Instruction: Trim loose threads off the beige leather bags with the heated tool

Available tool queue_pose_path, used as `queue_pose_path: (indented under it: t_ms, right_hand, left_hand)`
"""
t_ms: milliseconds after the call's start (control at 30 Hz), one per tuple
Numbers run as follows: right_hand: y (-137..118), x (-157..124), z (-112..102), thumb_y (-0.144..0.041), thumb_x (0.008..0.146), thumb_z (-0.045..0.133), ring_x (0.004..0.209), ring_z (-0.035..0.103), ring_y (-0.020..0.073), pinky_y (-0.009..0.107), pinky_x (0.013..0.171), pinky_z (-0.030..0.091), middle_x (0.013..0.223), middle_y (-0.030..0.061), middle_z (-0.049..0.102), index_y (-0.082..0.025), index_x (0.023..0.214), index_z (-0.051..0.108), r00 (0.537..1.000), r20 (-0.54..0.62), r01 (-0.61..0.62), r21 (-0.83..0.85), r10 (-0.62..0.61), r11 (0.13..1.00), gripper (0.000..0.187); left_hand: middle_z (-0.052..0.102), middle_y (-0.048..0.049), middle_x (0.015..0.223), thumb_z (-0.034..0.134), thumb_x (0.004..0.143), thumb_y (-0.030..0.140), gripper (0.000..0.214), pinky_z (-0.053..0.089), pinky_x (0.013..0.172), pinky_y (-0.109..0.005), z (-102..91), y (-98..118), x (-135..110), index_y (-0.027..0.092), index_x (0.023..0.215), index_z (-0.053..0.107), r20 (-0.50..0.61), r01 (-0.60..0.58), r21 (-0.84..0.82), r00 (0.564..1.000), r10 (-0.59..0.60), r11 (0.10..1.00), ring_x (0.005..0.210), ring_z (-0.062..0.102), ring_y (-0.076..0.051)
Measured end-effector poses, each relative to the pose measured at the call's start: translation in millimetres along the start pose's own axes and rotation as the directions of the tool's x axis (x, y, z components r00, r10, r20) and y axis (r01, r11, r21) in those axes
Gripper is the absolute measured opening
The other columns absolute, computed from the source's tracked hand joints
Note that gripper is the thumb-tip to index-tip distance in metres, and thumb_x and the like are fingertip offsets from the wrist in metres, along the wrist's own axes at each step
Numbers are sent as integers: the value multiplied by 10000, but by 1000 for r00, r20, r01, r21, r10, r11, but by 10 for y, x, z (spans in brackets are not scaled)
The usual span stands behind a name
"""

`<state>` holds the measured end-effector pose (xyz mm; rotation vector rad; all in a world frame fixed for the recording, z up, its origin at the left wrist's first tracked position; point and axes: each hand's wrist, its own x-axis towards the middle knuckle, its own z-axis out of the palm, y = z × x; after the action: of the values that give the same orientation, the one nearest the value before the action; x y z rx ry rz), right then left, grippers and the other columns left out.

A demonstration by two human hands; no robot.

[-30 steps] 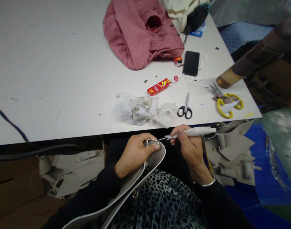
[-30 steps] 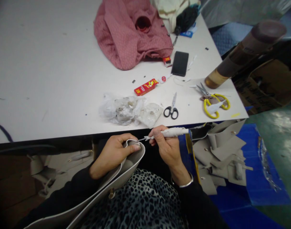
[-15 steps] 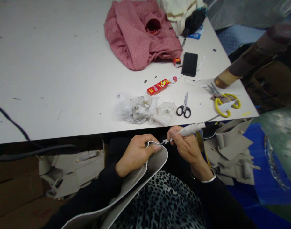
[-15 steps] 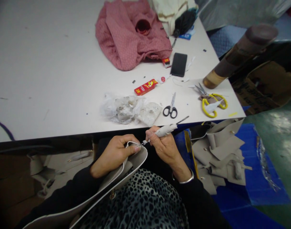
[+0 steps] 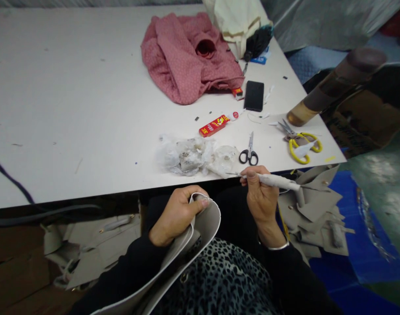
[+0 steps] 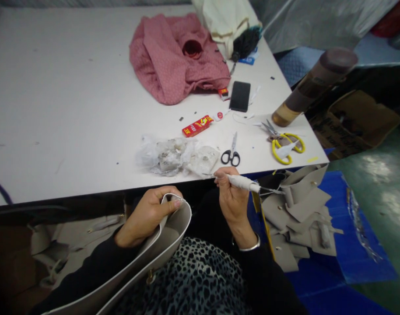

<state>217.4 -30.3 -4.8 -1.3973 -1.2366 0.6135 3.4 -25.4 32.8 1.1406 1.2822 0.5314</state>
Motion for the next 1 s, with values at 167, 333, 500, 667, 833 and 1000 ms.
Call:
queue_pose_path:
  t_ms: [167, 333, 500, 667, 833, 1000]
  right_hand:
    - [55, 92, -2, -480, 1070, 566, 728, 624, 173, 325, 711, 492, 811, 10, 654, -225, 945, 669, 993, 68, 109, -128, -101, 986, 302]
    - [94, 118, 30, -499, 1067, 560, 754, 652, 191, 337, 735, 507, 823, 23, 681, -225, 955, 676, 988, 103, 128, -154, -113, 980, 318]
    - [61, 158, 46, -464, 1081, 545, 789, 656, 195, 333, 751, 501, 850, 36, 695, -226, 941, 681, 968, 180, 207, -183, -174, 961, 308]
    - [35, 145, 1, -461, 1076, 560, 795, 653, 209, 346, 757, 489, 845, 53, 712, -225, 914, 700, 929, 229, 348, -269, -291, 898, 318]
    - [-89, 28, -5, -479, 1066, 575, 695, 643, 176, 311, 669, 523, 756, 14, 677, -236, 912, 703, 987, 132, 94, -13, -91, 996, 315]
    - [-250, -61, 58, -491, 1060, 583, 562, 601, 126, 236, 527, 480, 637, -17, 623, -213, 821, 701, 943, 325, -166, 270, 72, 948, 385]
  left_hand:
    - [617, -4, 665, 790, 744, 371, 234, 397, 607, -259, -61, 7, 18, 157, 767, 699, 27, 59, -136, 998, -56, 989, 632, 517, -147]
    - [645, -13, 666, 841, 713, 375, 273, 426, 596, -265, -87, 2, 22, 154, 767, 690, 89, 142, -270, 988, -122, 952, 611, 563, -154]
    - [661, -15, 671, 883, 685, 367, 307, 451, 591, -270, -107, -33, 45, 151, 779, 687, 128, 190, -350, 980, -154, 917, 598, 592, -157]
    - [659, -10, 665, 932, 645, 377, 368, 451, 576, -256, -127, -88, 82, 146, 785, 682, 160, 209, -412, 975, -155, 887, 579, 588, -140]
    - [662, -10, 673, 955, 635, 379, 399, 448, 574, -242, -149, -115, 85, 142, 799, 679, 193, 233, -434, 968, -162, 871, 582, 591, -132]
    - [680, -17, 698, 972, 618, 369, 415, 462, 586, -244, -156, -89, 77, 134, 806, 686, 231, 256, -442, 959, -167, 860, 591, 602, -133]
